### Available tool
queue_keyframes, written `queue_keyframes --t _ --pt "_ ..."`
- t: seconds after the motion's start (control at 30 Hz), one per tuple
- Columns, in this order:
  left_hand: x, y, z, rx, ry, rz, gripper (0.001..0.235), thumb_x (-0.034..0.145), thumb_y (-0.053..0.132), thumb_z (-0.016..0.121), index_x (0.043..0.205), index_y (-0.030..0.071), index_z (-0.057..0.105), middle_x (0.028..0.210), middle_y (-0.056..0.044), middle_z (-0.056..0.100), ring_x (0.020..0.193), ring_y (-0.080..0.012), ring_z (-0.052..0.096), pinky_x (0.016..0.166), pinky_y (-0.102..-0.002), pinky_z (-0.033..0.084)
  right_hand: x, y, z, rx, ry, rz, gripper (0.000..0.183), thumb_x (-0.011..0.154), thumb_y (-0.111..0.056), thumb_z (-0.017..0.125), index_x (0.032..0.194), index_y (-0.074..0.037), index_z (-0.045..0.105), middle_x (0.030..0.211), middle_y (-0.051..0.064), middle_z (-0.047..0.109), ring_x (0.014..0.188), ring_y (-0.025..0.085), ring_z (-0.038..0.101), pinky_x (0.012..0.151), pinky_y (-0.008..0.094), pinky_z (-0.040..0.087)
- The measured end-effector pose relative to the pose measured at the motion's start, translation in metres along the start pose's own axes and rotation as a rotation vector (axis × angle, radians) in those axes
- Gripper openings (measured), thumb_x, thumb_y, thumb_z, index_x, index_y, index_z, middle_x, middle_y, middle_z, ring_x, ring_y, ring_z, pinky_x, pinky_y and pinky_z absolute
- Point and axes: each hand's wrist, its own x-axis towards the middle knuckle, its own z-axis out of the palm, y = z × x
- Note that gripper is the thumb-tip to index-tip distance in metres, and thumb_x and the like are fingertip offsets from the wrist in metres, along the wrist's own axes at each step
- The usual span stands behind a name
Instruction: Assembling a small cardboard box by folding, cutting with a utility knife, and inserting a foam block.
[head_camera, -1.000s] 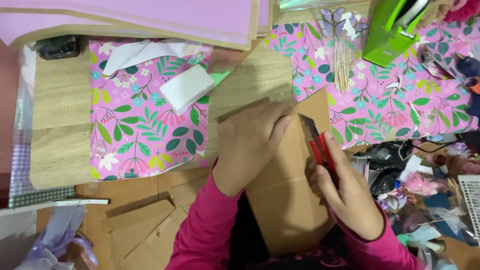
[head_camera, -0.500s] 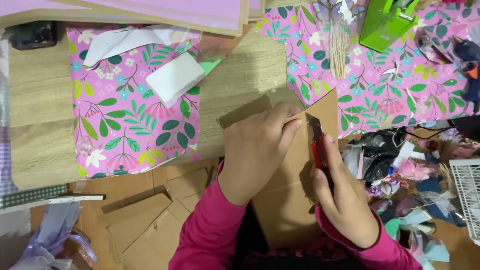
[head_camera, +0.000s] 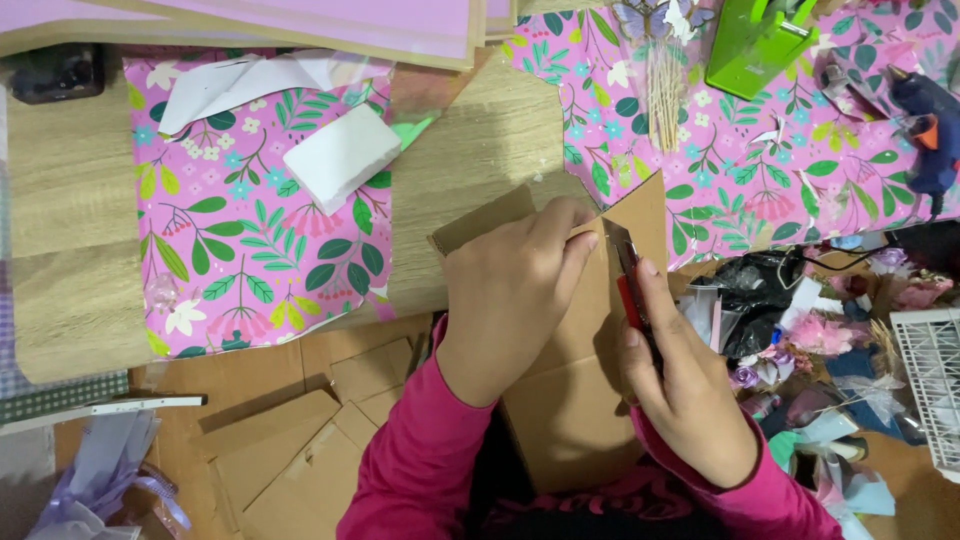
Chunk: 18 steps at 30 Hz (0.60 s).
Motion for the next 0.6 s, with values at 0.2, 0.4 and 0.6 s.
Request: queue_keyframes --t 0.2,0.4,0.6 --pt "-0.001 0.0 0.002 0.032 0.023 0.001 0.01 0.099 0.025 0.071 0.095 0.023 0.062 0.063 0.009 0.058 0.058 -0.0116 0.06 0.045 -0.032 0.033 0.002 -0.004 -0.002 0.008 -0.002 0.022 0.059 0.105 -0.016 0.046 0.159 0.0 0.028 0.161 0.026 0.041 0.147 0.034 0.046 0.119 0.04 0.037" --pt "-0.001 -0.003 0.003 0.028 0.01 0.005 0.01 0.1 0.025 0.07 0.096 0.021 0.062 0.063 0.006 0.058 0.057 -0.0164 0.06 0.044 -0.034 0.034 0.003 -0.009 -0.004 0.05 -0.049 0.128 0.06 0.104 -0.024 0.044 0.16 -0.005 0.028 0.161 0.029 0.038 0.147 0.038 0.043 0.115 0.041 0.036" --pt "0.0 -0.002 0.005 0.026 0.028 0.064 0.011 0.099 0.021 0.072 0.097 0.019 0.062 0.066 0.005 0.055 0.06 -0.0146 0.058 0.051 -0.033 0.039 0.016 -0.013 -0.024 0.153 -0.168 0.264 0.064 0.097 -0.025 0.052 0.156 -0.011 0.03 0.153 0.018 0.046 0.128 0.03 0.06 0.104 0.039 0.044"
